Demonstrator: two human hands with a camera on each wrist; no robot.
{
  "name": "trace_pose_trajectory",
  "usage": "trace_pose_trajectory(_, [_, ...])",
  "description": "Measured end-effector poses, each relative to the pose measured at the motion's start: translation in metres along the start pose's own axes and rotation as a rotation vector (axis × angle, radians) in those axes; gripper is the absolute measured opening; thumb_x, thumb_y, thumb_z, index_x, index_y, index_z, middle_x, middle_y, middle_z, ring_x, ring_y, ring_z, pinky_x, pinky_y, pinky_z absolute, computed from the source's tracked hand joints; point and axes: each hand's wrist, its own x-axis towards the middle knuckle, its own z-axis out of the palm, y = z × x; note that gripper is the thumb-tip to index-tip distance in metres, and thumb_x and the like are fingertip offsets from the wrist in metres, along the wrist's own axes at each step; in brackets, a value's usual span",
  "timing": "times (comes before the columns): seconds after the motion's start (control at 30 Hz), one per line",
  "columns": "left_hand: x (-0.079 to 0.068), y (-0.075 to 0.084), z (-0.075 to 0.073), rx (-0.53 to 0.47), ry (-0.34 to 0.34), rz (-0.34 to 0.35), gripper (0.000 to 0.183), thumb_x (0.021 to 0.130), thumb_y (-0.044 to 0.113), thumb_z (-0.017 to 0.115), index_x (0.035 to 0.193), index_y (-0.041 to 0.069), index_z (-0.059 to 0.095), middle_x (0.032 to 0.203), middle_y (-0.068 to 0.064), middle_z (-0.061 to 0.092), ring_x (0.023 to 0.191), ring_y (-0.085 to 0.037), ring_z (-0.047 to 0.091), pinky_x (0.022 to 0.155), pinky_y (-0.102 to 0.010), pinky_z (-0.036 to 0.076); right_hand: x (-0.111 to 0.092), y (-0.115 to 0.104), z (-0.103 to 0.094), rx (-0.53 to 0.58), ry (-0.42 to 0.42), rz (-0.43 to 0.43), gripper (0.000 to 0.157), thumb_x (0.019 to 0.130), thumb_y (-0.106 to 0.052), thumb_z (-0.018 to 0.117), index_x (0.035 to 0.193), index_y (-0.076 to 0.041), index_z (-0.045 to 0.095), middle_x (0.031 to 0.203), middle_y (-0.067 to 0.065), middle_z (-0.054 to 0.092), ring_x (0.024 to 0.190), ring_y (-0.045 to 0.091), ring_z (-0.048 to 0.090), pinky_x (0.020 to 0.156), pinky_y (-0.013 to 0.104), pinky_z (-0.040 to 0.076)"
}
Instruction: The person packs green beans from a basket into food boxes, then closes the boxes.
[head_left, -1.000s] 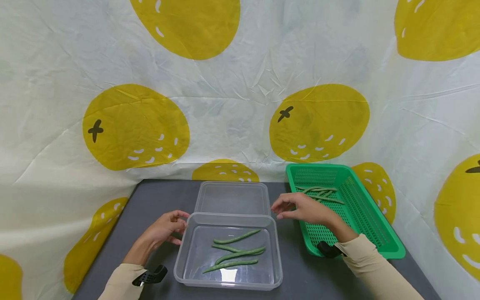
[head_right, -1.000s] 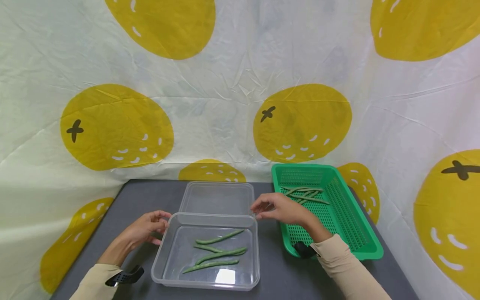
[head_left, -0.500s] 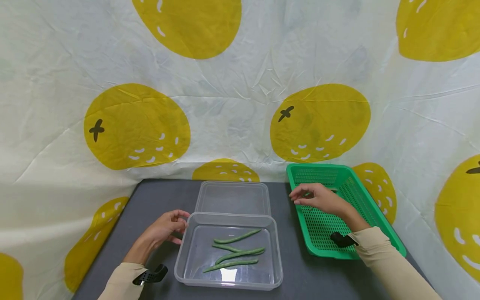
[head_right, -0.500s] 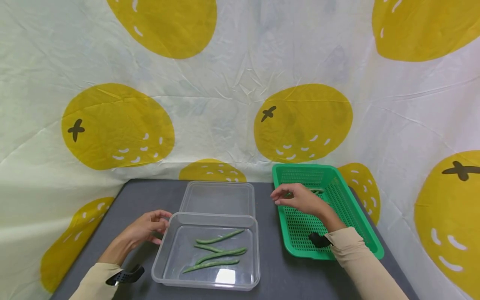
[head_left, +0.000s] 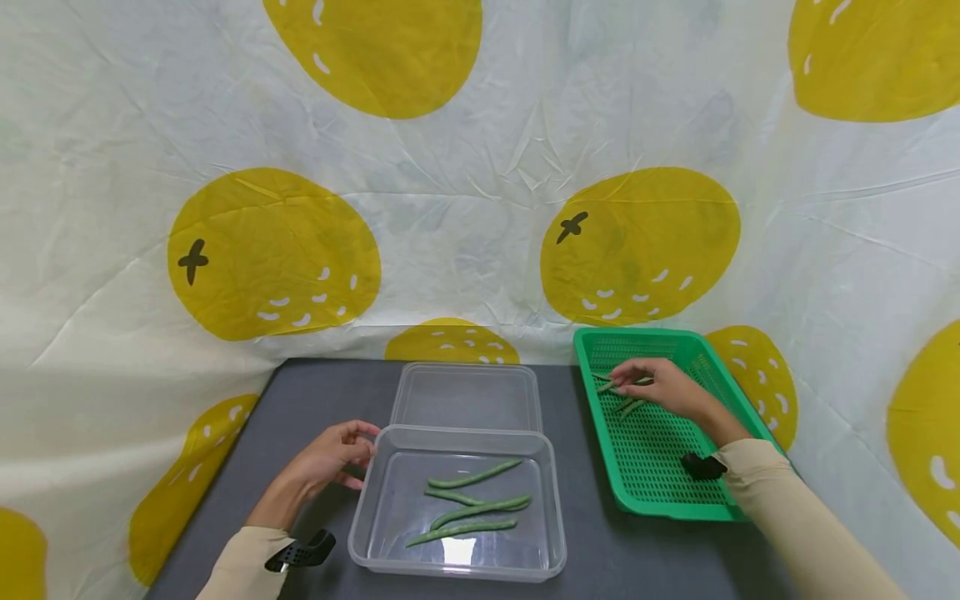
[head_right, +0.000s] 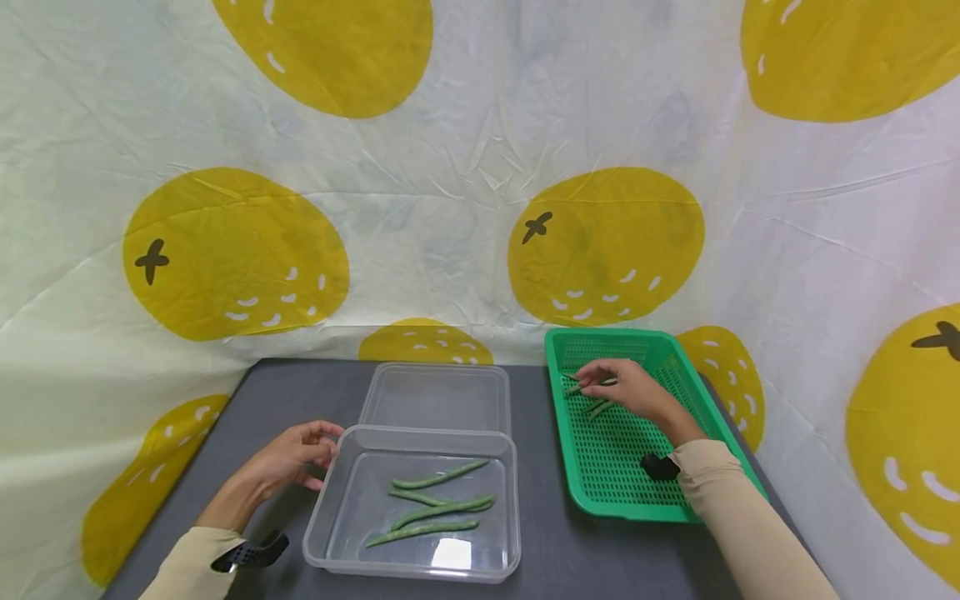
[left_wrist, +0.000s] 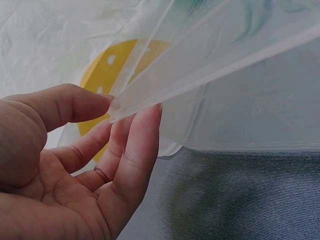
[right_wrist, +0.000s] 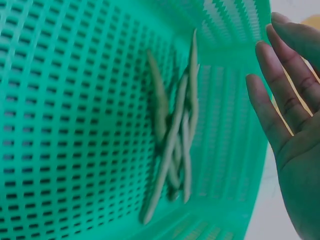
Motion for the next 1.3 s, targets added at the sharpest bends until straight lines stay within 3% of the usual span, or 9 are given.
trace_pose_trajectory(0.2, [0.000,-0.001,-0.001,-0.009,-0.006,0.003,0.045,0.094,0.011,0.062,0.134,-0.006,0.050,0.096,-0.011,0.060,0.083,-0.024,0.063,0.064,-0.045,0.060,-0.004,0.020,-0.009,-0.034,0.017,0.030,0.028,0.099,-0.013,0.065,0.125,-0.003,0.066,0.114,0.016,0.068,0.103,0.031,0.064,0.080,0.031,0.057])
trace_pose_trajectory(0.47, [0.000,-0.001,0.000,-0.012,-0.011,-0.005,0.046,0.094,0.012,0.063,0.135,-0.004,0.050,0.100,-0.015,0.061,0.085,-0.025,0.062,0.065,-0.045,0.060,-0.010,0.044,-0.012,-0.068,0.039,0.078,0.029,0.098,-0.009,0.065,0.126,0.001,0.065,0.117,0.023,0.066,0.104,0.036,0.064,0.078,0.029,0.056])
trace_pose_trajectory(0.63, [0.000,0.000,0.001,-0.012,-0.003,-0.007,0.045,0.094,0.012,0.063,0.135,-0.003,0.051,0.105,-0.020,0.061,0.086,-0.026,0.062,0.065,-0.045,0.060,-0.015,0.056,-0.013,-0.078,0.039,0.126,0.033,0.098,-0.005,0.063,0.130,0.005,0.061,0.124,0.027,0.063,0.109,0.041,0.062,0.084,0.038,0.057])
trace_pose_trajectory(0.87, [0.000,0.001,0.001,-0.023,-0.009,-0.009,0.046,0.094,0.012,0.062,0.135,-0.004,0.050,0.107,-0.023,0.060,0.086,-0.026,0.062,0.065,-0.045,0.060,-0.021,0.070,-0.012,-0.108,0.050,0.200,0.042,0.098,-0.016,0.067,0.136,0.002,0.059,0.133,0.027,0.059,0.124,0.049,0.052,0.095,0.060,0.049])
trace_pose_trajectory(1.07, [0.000,0.001,0.000,-0.022,-0.005,-0.009,0.046,0.094,0.012,0.063,0.135,-0.004,0.050,0.107,-0.022,0.060,0.086,-0.026,0.062,0.065,-0.045,0.060,-0.023,0.076,-0.010,-0.112,0.028,0.198,0.043,0.098,-0.013,0.066,0.136,0.004,0.058,0.135,0.028,0.058,0.125,0.049,0.051,0.096,0.060,0.049])
trace_pose_trajectory(1.3, [-0.001,0.001,0.000,-0.018,-0.005,-0.009,0.046,0.094,0.011,0.063,0.135,-0.004,0.050,0.107,-0.023,0.060,0.087,-0.026,0.062,0.066,-0.045,0.060,-0.022,0.079,-0.009,-0.116,0.022,0.189,0.036,0.097,-0.009,0.066,0.130,0.006,0.061,0.124,0.025,0.064,0.114,0.043,0.060,0.091,0.056,0.052])
